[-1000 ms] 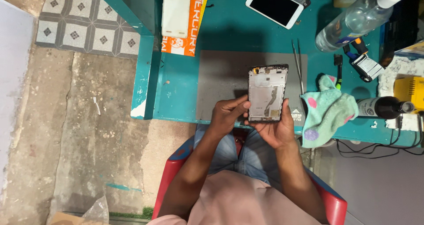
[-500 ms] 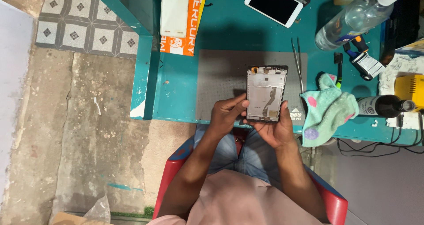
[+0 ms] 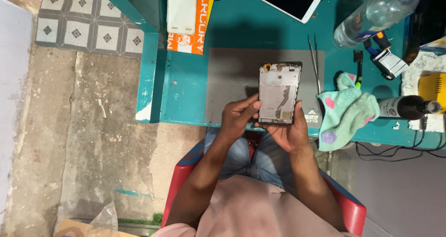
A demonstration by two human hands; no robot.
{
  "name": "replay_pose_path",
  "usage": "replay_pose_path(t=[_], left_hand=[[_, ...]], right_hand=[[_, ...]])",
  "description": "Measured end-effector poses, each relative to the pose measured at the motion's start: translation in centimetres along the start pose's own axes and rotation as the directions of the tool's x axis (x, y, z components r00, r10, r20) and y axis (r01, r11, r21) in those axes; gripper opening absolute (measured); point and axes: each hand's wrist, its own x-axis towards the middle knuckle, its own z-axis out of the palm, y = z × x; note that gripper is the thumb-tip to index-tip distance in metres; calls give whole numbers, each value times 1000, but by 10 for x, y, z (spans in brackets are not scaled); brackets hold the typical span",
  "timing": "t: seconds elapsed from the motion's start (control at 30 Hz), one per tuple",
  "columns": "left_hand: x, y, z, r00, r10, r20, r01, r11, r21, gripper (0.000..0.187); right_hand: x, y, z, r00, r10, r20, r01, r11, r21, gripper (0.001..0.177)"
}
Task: The person applies adhesive to a small component using a tube, then places a black rectangular device on the workbench. They spray liquid onto the device and wipe it with a cloth, then flip the device over to inspect the internal components.
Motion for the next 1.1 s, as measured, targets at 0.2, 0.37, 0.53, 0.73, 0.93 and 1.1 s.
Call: replay_pose_path(t=[0.2,0.37,0.53,0.73,0.93,1.1], left_hand=[[3,9,4,999,-25,-22,28,993,116,46],[6,14,8,999,-39,-21,41,995,90,45],[5,15,7,998,-42,-49,49,986,160,47],[4,11,9,998,58,37,-57,998,-37,59],[6,-17,-14,961,154,228,-91,960,-266,60],[4,-11,-13,988,-91,123,113,977,-179,60]], right_hand=[[2,-1,2,999,6,-42,-6,1000,8,76],[3,-2,5,999,8,-37,-8,1000,19,75],[3,-1,5,999,8,-37,-8,1000,22,75],[-2,-5,31,983,-133,-127,112,982,-155,68],[-13,-6,84,825,-565,-9,94,153,-984,68],[-11,-3,92,831,-533,157,62,-191,-980,83]])
